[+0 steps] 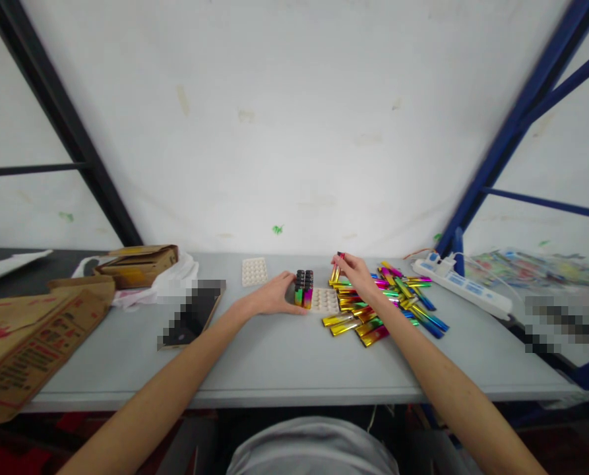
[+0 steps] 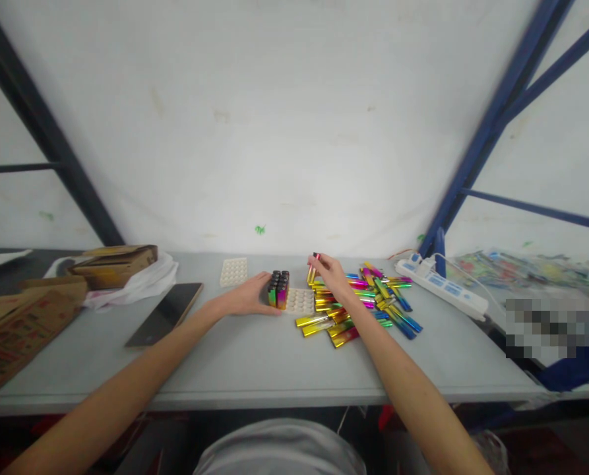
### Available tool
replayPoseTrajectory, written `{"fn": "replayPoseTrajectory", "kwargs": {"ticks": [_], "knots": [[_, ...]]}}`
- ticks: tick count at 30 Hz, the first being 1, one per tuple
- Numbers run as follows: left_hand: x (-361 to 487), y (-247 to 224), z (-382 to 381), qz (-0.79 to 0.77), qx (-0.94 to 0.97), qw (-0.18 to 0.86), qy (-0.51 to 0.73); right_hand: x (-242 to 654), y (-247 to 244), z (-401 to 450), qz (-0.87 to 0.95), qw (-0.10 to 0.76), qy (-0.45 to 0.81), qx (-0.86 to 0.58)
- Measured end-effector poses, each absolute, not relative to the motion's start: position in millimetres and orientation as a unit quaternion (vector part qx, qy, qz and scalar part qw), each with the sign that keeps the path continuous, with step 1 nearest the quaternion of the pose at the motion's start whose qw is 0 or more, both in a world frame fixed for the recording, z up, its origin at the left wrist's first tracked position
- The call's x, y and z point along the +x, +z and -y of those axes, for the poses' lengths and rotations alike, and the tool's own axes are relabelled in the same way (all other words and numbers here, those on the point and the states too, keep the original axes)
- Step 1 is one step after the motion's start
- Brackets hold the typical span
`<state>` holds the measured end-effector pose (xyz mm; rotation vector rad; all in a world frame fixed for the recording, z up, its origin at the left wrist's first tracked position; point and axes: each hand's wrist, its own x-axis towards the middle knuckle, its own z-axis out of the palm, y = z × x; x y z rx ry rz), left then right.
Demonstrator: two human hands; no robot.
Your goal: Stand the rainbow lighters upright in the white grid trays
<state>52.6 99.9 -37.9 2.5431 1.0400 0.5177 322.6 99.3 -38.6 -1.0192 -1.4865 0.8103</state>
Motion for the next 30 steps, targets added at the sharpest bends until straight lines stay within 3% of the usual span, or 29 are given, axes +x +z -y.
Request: {"fn": "replayPoseTrajectory", "kwargs": {"ticks": [5,9,19,30], "knots": [[50,-35,-105,-0.363,0.899,0.175,0.171,309,-35,-89,0.591,0.550,0.467,-0.361],[45,-33,-108,-0.364,0.898,0.180,0.169,302,-32,-82,0.582,0.537,0.490,-0.364],[41,-30,-105,-0.369,0.899,0.173,0.157,299,-43,-83,0.616,0.530,0.276,-0.514],[42,-29,-103,-0.370,0.897,0.181,0.159,291,-40,-82,0.658,0.491,0.199,-0.536]]}}
